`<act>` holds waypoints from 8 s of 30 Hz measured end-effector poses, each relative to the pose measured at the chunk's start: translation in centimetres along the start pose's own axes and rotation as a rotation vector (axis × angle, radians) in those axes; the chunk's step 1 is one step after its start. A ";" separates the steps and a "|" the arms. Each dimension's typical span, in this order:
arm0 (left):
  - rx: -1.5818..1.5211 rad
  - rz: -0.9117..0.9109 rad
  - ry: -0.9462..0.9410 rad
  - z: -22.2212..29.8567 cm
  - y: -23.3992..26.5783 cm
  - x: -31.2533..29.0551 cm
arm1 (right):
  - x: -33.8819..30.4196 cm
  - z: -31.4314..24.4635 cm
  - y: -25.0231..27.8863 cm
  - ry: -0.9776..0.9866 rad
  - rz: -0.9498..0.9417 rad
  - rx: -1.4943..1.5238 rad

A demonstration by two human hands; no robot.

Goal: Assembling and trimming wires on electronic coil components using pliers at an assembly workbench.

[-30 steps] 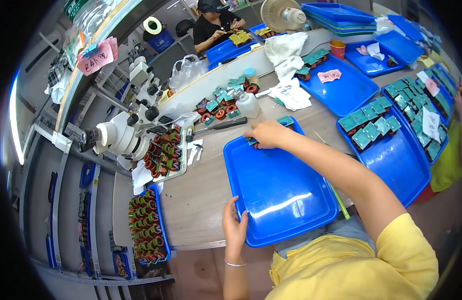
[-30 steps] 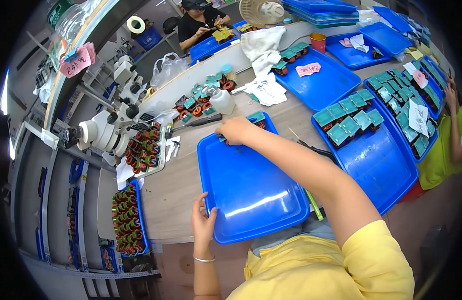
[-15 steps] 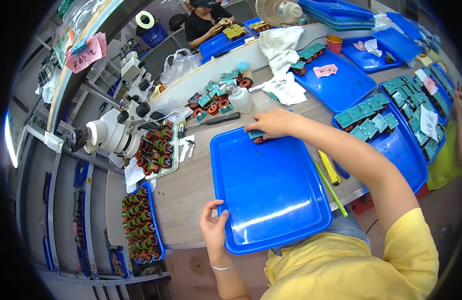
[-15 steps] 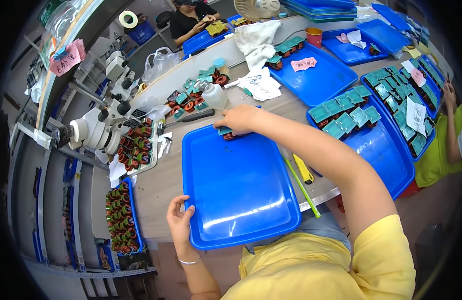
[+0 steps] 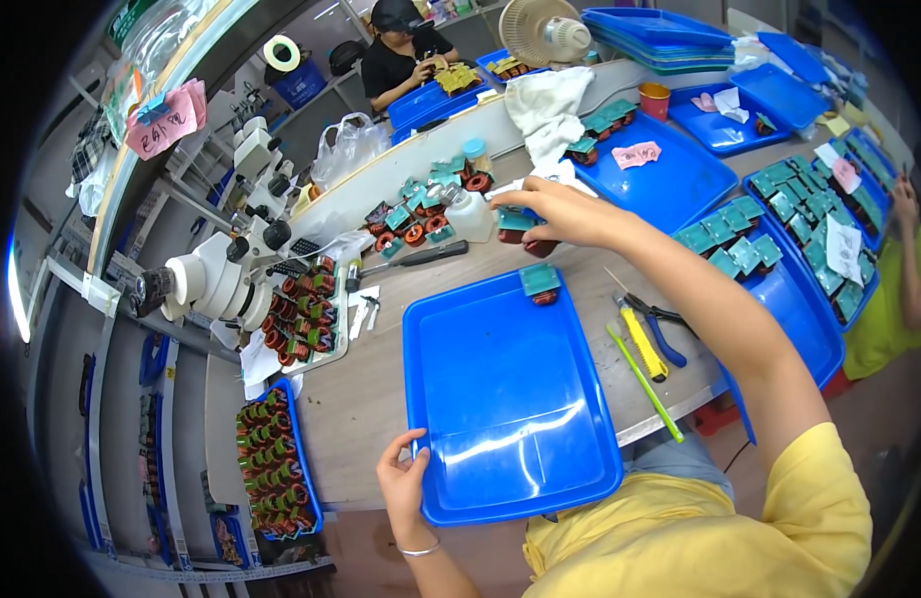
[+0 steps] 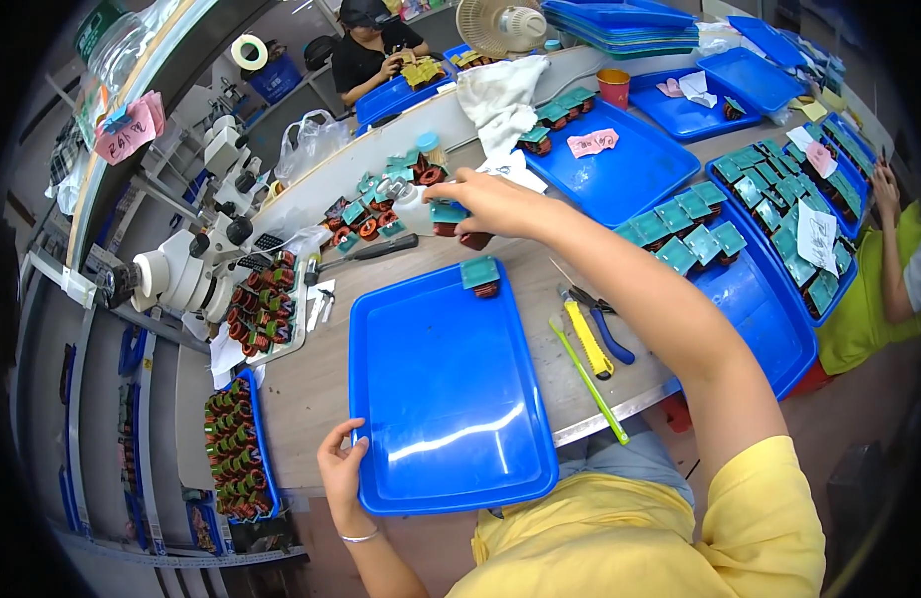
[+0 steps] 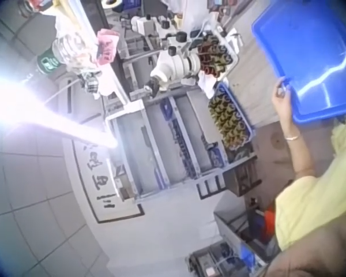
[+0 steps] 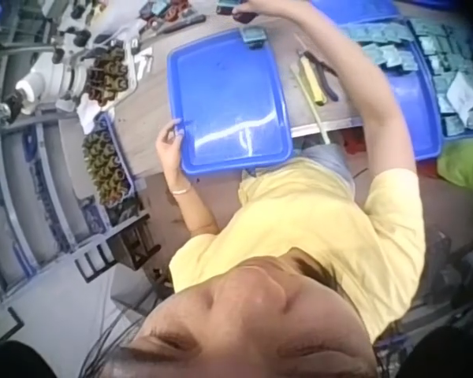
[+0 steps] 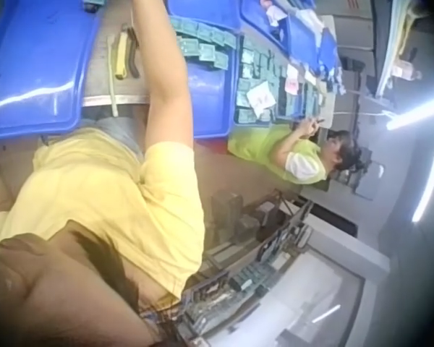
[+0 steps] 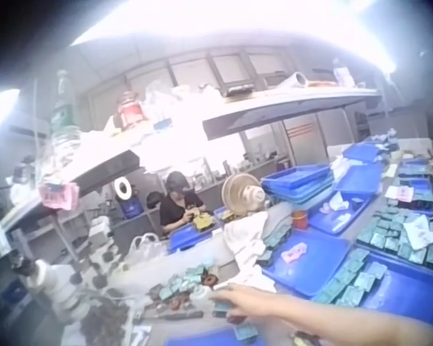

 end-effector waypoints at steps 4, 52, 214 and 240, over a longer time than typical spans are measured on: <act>-0.049 0.006 -0.038 -1.6 1.4 -0.4 | -1.1 2.1 -0.6 -0.073 -0.071 -0.237; 1.173 -0.324 0.503 -23.0 5.1 -32.2 | -7.9 -12.2 -5.8 0.287 -0.201 0.464; -0.346 -0.574 -0.401 7.9 -15.8 -11.2 | -26.3 -15.2 2.2 -0.013 -0.125 -0.006; -0.225 -0.615 -0.587 9.1 -15.0 -11.4 | -25.0 -13.5 2.6 -0.039 -0.063 -0.069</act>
Point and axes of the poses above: each hand's wrist, its own x-axis towards the middle knuckle, its own y-axis out of the back of the hand, z = x × y, the point moved 4 cm from there along x, towards the middle knuckle, and after that the axes turned 2 degrees about x, right-handed, at the moved point
